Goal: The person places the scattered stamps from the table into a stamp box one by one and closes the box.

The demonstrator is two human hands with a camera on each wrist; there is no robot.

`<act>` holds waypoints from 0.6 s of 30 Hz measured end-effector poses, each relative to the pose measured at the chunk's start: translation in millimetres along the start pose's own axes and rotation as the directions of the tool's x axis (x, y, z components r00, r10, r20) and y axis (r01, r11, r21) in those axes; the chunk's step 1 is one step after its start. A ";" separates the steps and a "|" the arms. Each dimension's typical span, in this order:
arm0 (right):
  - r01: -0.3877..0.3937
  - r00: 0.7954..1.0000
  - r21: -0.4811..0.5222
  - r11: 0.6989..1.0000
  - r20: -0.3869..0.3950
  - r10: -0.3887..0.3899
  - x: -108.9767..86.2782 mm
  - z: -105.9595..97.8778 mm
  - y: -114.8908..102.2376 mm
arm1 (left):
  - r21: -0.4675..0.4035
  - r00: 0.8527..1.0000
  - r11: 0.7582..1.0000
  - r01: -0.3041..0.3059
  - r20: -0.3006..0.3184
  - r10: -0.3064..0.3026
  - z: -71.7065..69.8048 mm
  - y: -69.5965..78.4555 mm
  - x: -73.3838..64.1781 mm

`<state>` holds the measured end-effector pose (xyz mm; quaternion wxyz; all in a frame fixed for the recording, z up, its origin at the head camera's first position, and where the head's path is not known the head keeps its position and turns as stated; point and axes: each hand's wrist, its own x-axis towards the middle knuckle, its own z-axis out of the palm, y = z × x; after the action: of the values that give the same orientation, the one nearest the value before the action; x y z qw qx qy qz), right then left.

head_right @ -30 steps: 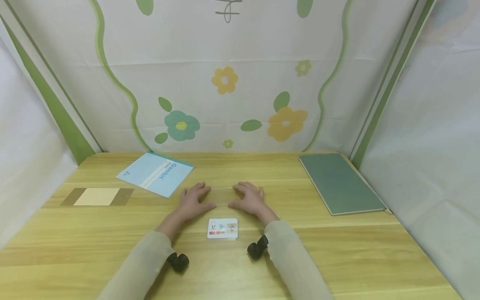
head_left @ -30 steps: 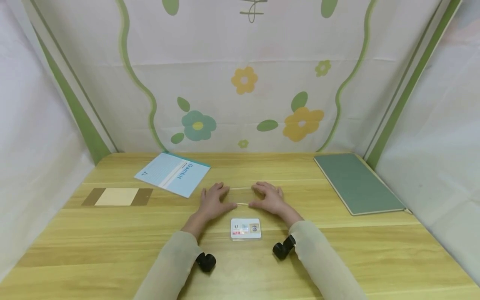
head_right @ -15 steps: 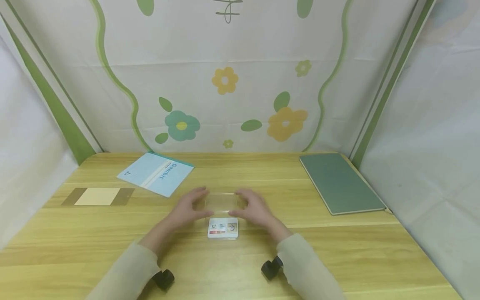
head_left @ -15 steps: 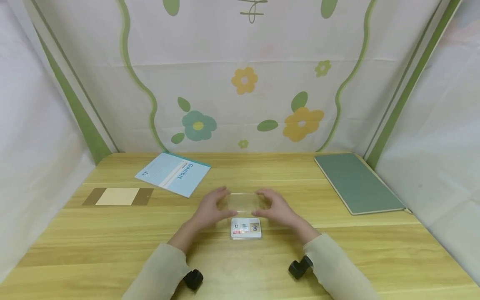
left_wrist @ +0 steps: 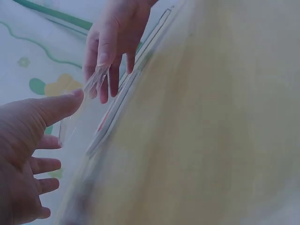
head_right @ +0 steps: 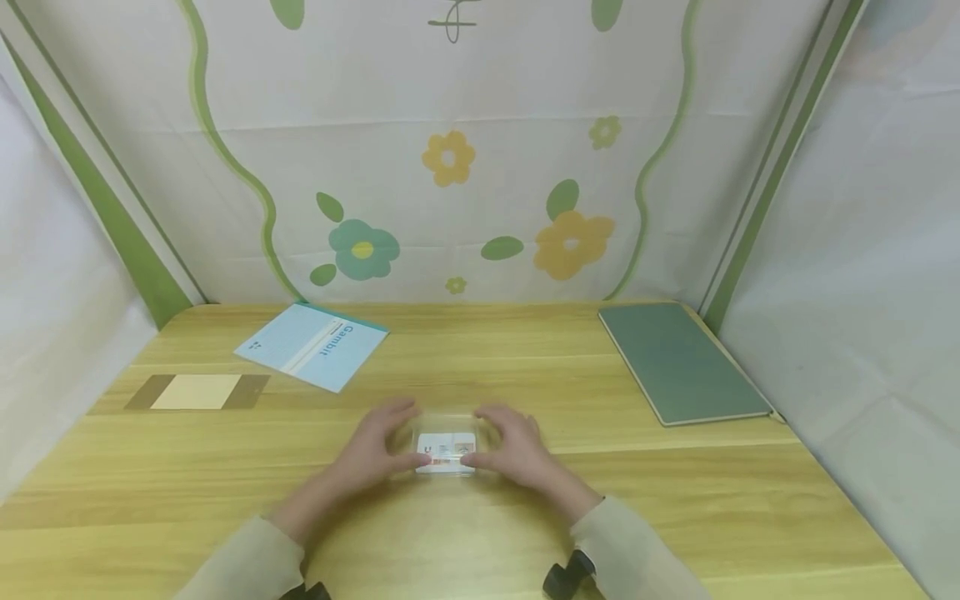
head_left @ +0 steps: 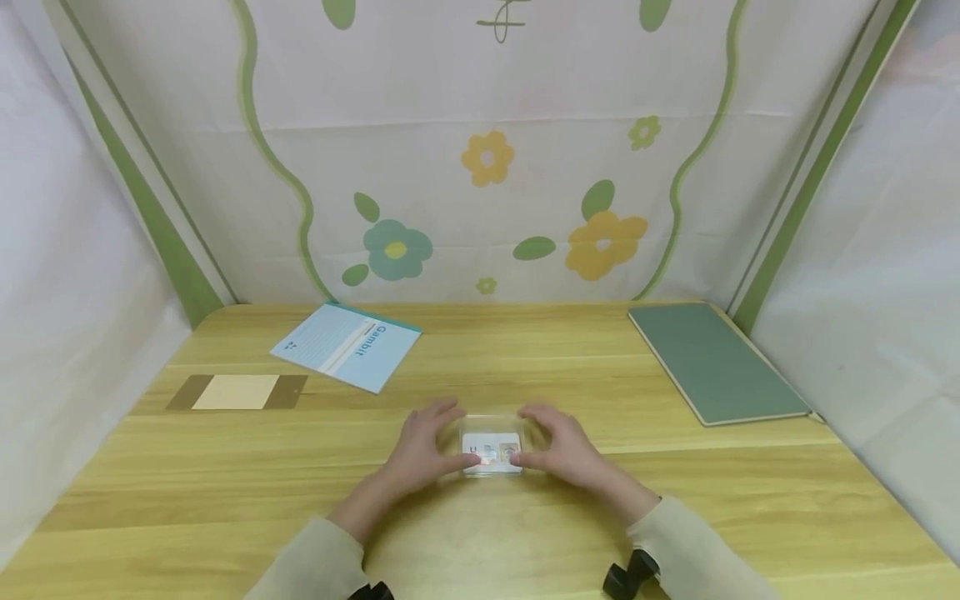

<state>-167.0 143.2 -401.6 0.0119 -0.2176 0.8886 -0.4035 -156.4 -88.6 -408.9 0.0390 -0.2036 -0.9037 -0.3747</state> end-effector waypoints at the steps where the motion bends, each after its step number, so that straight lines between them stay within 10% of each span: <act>1: 0.004 1.000 -0.023 1.000 -0.004 -0.005 -1.4 0.9 1.1 | 0.004 1.000 1.000 0.000 -0.002 0.000 1.3 0.0 -1.6; 18: 0.028 1.000 -0.207 0.978 0.003 -0.028 -12.0 7.8 8.1 | 0.156 0.997 0.987 -0.034 -0.061 0.044 17.9 -2.8 -13.6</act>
<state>-157.7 147.1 -414.6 -0.0161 -0.2302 0.9227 -0.3089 -143.6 -82.6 -426.6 0.0914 -0.2055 -0.9242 -0.3087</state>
